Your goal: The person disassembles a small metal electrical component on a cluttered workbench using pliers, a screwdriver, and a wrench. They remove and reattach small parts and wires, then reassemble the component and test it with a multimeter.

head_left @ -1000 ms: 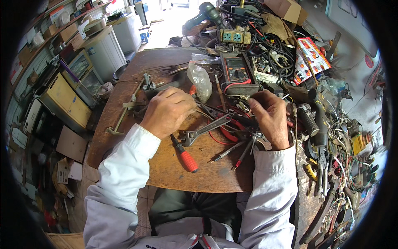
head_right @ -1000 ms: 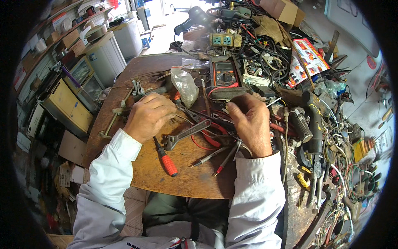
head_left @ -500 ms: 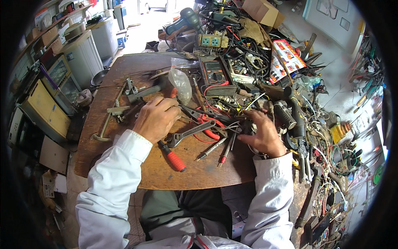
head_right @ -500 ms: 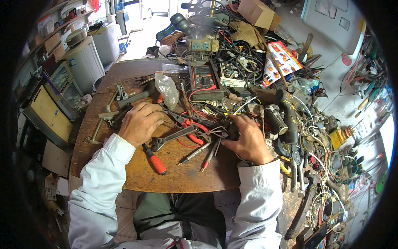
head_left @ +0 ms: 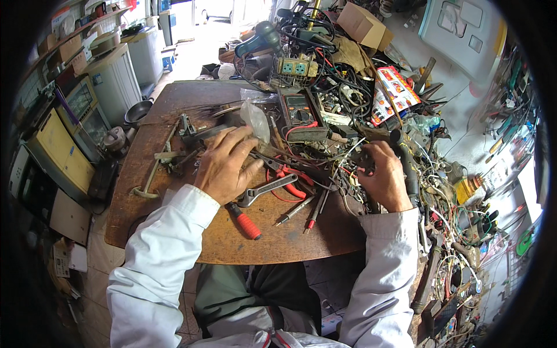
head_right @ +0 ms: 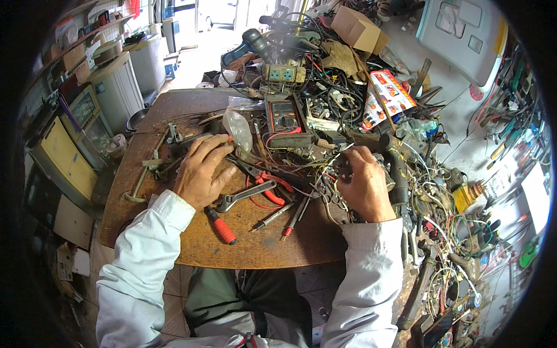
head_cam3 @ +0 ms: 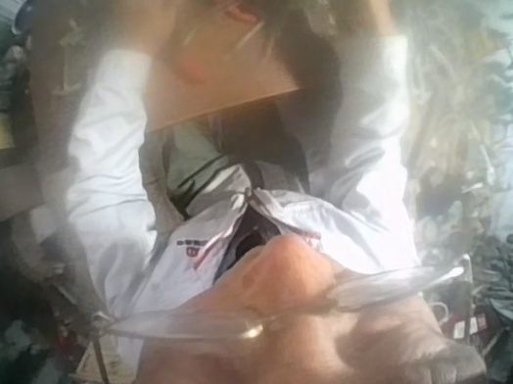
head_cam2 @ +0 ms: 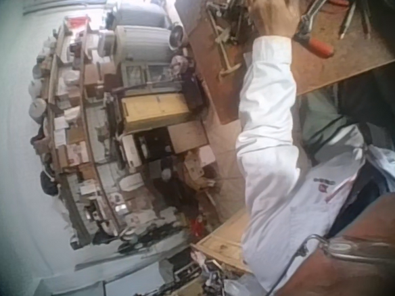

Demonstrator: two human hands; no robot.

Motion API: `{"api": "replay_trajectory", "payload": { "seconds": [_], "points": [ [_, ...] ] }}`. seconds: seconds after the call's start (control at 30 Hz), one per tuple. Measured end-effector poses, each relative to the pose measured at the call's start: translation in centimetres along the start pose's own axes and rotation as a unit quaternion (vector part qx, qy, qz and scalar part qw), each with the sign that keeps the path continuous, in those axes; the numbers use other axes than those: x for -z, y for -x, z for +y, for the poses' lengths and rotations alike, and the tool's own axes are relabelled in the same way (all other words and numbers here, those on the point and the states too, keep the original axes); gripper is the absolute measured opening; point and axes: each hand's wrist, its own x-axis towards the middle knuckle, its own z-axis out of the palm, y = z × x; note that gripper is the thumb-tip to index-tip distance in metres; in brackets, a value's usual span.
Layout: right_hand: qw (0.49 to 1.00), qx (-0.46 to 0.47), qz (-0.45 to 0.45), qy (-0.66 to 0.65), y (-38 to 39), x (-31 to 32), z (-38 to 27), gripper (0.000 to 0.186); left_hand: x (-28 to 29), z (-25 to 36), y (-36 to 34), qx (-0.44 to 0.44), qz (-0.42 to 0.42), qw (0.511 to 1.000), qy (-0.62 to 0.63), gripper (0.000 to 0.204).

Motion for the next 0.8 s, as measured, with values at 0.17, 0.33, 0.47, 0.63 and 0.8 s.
{"api": "replay_trajectory", "payload": {
  "seconds": [0.17,0.33,0.47,0.63,0.8],
  "points": [
    [0.997,-0.01,0.035,-0.063,-1.3,1.1,-1.6,0.044,-0.8,0.3,0.9,-0.022,-0.095,0.994,0.055,0.054],
    [0.934,-0.12,-0.06,-0.332,-2.1,2.0,-3.2,0.045,0.3,0.4,0.2,0.104,-0.081,0.973,0.191,0.041],
    [0.879,-0.154,-0.134,-0.43,-3.5,1.2,-5.1,0.046,1.1,-0.9,0.1,0.217,-0.103,0.862,0.447,0.044],
    [0.866,-0.145,-0.143,-0.456,-4.6,-1.2,-6.1,0.041,1.8,-2.1,-0.6,0.248,-0.076,0.742,0.618,0.053],
    [0.811,-0.142,-0.166,-0.542,-5.9,-5.0,-8.2,0.037,3.5,-3.1,-0.3,0.283,0.065,0.652,0.7,0.038]
  ]
}}
